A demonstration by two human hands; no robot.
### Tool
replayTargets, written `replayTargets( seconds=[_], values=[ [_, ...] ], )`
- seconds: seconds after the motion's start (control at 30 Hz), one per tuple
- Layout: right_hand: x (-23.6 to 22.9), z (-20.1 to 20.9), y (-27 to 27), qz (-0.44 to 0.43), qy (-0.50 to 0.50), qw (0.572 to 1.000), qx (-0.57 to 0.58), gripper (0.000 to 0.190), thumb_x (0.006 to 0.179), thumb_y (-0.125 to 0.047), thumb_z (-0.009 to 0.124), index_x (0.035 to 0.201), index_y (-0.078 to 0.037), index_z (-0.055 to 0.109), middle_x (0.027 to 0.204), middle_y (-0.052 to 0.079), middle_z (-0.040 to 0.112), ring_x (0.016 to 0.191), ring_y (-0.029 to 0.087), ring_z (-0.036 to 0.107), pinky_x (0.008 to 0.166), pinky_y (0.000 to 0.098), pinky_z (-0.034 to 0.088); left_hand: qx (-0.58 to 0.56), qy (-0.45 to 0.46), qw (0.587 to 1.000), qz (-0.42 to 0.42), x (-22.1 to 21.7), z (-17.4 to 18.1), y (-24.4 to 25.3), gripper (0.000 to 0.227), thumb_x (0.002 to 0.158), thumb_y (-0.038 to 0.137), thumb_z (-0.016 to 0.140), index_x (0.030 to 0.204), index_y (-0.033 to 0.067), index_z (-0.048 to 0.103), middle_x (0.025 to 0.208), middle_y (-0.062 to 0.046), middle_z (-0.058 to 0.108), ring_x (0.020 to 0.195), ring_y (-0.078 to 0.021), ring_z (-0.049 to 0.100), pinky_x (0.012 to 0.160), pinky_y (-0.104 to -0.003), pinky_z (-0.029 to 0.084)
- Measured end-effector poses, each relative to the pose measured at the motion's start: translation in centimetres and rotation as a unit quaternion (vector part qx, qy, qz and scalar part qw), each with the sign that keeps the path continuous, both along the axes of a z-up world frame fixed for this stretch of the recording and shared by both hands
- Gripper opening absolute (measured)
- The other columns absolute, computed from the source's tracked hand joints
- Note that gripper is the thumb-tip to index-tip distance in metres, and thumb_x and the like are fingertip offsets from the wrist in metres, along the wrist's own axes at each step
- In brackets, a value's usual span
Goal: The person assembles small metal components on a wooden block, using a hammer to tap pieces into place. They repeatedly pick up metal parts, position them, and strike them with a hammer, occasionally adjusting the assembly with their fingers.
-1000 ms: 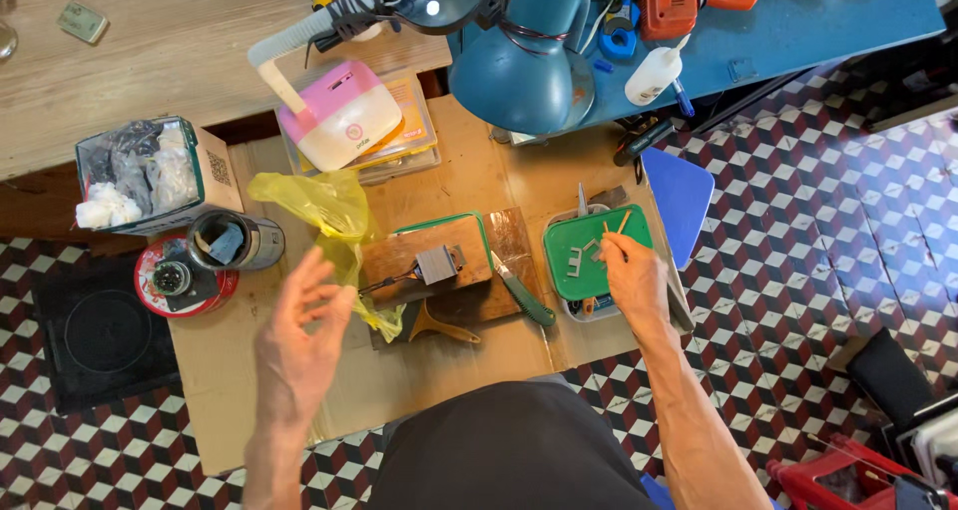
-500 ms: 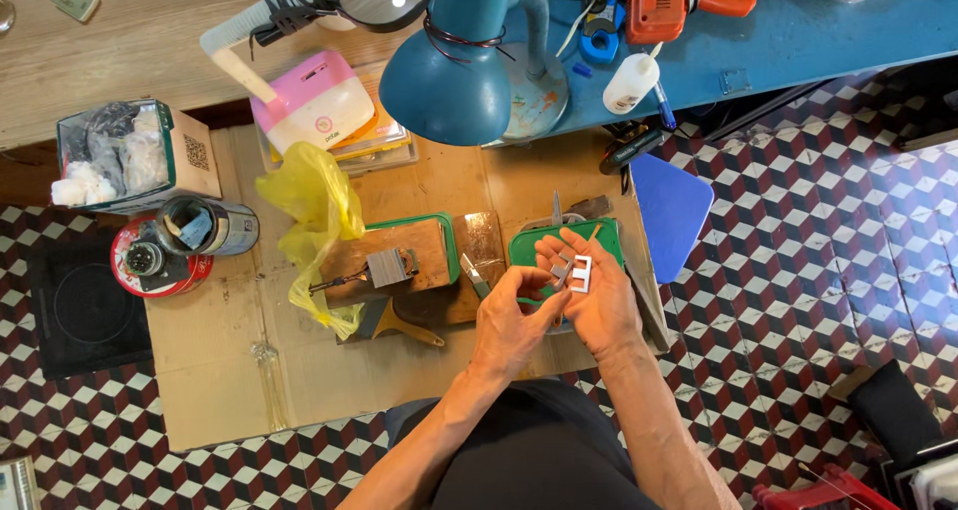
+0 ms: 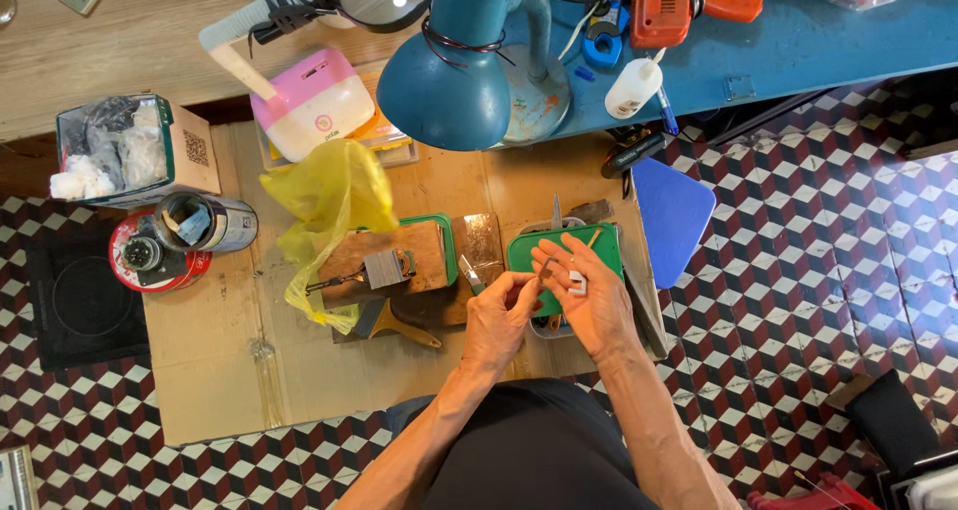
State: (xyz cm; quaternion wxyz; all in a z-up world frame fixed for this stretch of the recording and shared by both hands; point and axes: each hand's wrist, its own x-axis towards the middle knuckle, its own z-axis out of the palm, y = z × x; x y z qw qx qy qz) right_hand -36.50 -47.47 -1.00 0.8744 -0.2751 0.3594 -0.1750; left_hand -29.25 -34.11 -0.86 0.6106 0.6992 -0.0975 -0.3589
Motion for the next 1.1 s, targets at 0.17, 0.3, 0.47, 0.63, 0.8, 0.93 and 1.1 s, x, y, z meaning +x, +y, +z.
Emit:
replayTargets(
  seconds=[0.17,0.3,0.47,0.63,0.8,0.93,1.1],
  values=[
    [-1.3,-0.4,-1.2,0.057,0.215,0.956,-0.192,0.046,0.102,-0.022,0.047,0.135,0.009,0.051,0.122,0.023,0.071,0.096,0.035,0.071,0.078,0.0361,0.057,0.001,-0.035,0.999,-0.002,-0.1,-0.7,0.3,0.020,0.098,0.020,0.068,0.106,0.0022,0.073,0.089,-0.007,0.080,0.082,-0.0112,0.077,0.072,-0.026,0.062],
    [-2.7,0.1,-2.3,0.095,0.229,0.946,-0.209,0.040,0.106,-0.021,0.052,0.131,0.009,0.058,0.114,0.025,0.073,0.078,0.023,0.056,0.060,0.0314,0.045,0.040,-0.081,0.996,0.003,0.0,-0.5,-0.2,0.019,0.096,0.020,0.071,0.103,0.0030,0.075,0.082,-0.010,0.079,0.076,-0.0124,0.075,0.069,-0.027,0.061],
    [-2.8,1.4,-1.9,0.111,0.100,0.976,-0.156,0.040,0.097,-0.006,0.051,0.136,0.005,0.054,0.126,0.017,0.066,0.104,0.019,0.070,0.091,0.0294,0.059,0.043,-0.144,0.989,0.004,-0.1,0.4,-0.2,0.018,0.095,0.021,0.071,0.102,0.0043,0.074,0.082,-0.009,0.080,0.074,-0.0131,0.077,0.066,-0.028,0.061],
    [-1.6,3.4,-0.3,0.149,0.171,0.923,-0.312,0.033,0.104,-0.013,0.047,0.131,0.006,0.053,0.123,0.022,0.068,0.110,0.026,0.073,0.092,0.0315,0.061,0.032,-0.152,0.988,0.008,0.2,1.5,0.0,0.018,0.096,0.021,0.071,0.102,0.0042,0.073,0.085,-0.009,0.080,0.077,-0.0138,0.079,0.067,-0.028,0.063],
    [-0.8,4.9,0.4,0.131,0.190,0.896,-0.380,0.026,0.104,-0.015,0.052,0.115,0.008,0.059,0.113,0.022,0.074,0.101,0.025,0.078,0.081,0.0312,0.063,0.035,-0.133,0.990,0.014,0.5,2.0,0.0,0.020,0.095,0.022,0.071,0.101,0.0030,0.073,0.086,-0.008,0.080,0.077,-0.0139,0.079,0.067,-0.028,0.063],
    [-0.6,5.3,0.4,0.119,0.209,0.882,-0.406,0.022,0.100,-0.013,0.059,0.110,0.006,0.064,0.108,0.018,0.075,0.097,0.021,0.077,0.079,0.0291,0.066,0.030,-0.100,0.994,0.027,0.2,1.8,-0.2,0.021,0.093,0.023,0.073,0.101,0.0031,0.073,0.088,-0.007,0.079,0.081,-0.0124,0.077,0.072,-0.027,0.061],
    [-0.4,5.5,0.9,0.124,0.247,0.866,-0.417,0.020,0.098,-0.014,0.066,0.110,0.002,0.072,0.100,0.014,0.077,0.089,0.015,0.075,0.076,0.0267,0.063,-0.004,-0.020,0.999,0.045,0.1,0.9,-0.3,0.022,0.091,0.023,0.076,0.101,0.0030,0.075,0.091,-0.003,0.078,0.085,-0.0080,0.071,0.076,-0.024,0.058]
  ],
)
